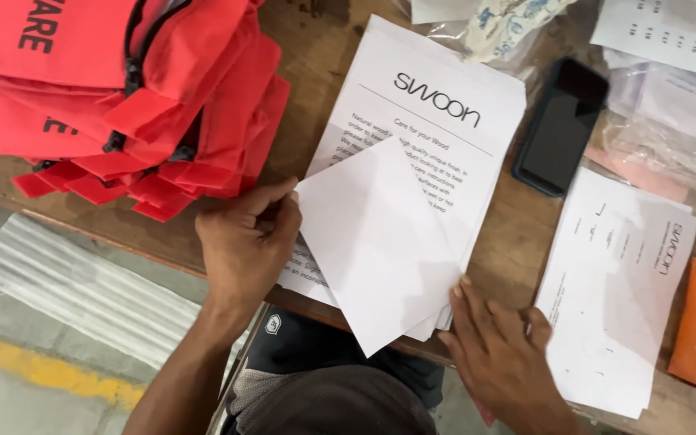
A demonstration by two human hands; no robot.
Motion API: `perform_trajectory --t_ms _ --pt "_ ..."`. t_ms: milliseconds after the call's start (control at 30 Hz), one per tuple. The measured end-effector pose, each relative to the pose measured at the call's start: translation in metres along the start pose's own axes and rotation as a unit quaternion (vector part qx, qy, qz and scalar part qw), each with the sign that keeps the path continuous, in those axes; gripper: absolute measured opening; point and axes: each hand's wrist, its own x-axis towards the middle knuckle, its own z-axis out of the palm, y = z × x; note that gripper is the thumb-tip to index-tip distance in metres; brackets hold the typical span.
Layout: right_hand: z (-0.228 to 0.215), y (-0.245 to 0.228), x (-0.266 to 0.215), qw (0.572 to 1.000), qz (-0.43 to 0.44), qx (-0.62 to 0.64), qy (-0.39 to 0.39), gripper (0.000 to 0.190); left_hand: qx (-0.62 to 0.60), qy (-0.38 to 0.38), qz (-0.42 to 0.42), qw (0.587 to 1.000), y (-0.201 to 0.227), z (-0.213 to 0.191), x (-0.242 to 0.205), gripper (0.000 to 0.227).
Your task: The person picks up a small white paper, folds it, and places it inside a red zippered bag, repeating this process for several bags.
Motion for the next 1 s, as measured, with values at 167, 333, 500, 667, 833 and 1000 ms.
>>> perform_trajectory --t_ms 167,333,500,667,833,1000 --pt "-0.023 0.022 0.019 0.972 0.145 0.164 0.083 0.034 0.008 0.015 0.009 1.000 0.001 0.002 -0.002 0.016" --pt "-0.027 0.050 0.098 0.839 0.186 0.508 0.057 0.053 -0.003 0.028 0.006 1.000 0.006 0.007 -0.010 0.014" --pt "0.032 0.078 0.123 0.704 0.225 0.673 0.039 0.021 -0.086 0.061 0.099 0.989 0.051 0.007 -0.016 0.043" --pt "-0.025 0.045 0.155 0.555 0.285 0.774 0.106 0.024 0.201 -0.073 0.337 0.917 0.042 0.056 -0.039 0.040" --pt "-0.015 0.042 0.141 0.617 0.276 0.726 0.125 0.032 0.195 -0.156 0.330 0.911 0.031 0.069 -0.050 0.056" --pt "-0.018 0.041 0.134 0.907 0.217 0.341 0.115 0.047 0.218 -0.155 0.346 0.899 0.037 0.037 -0.046 0.038"
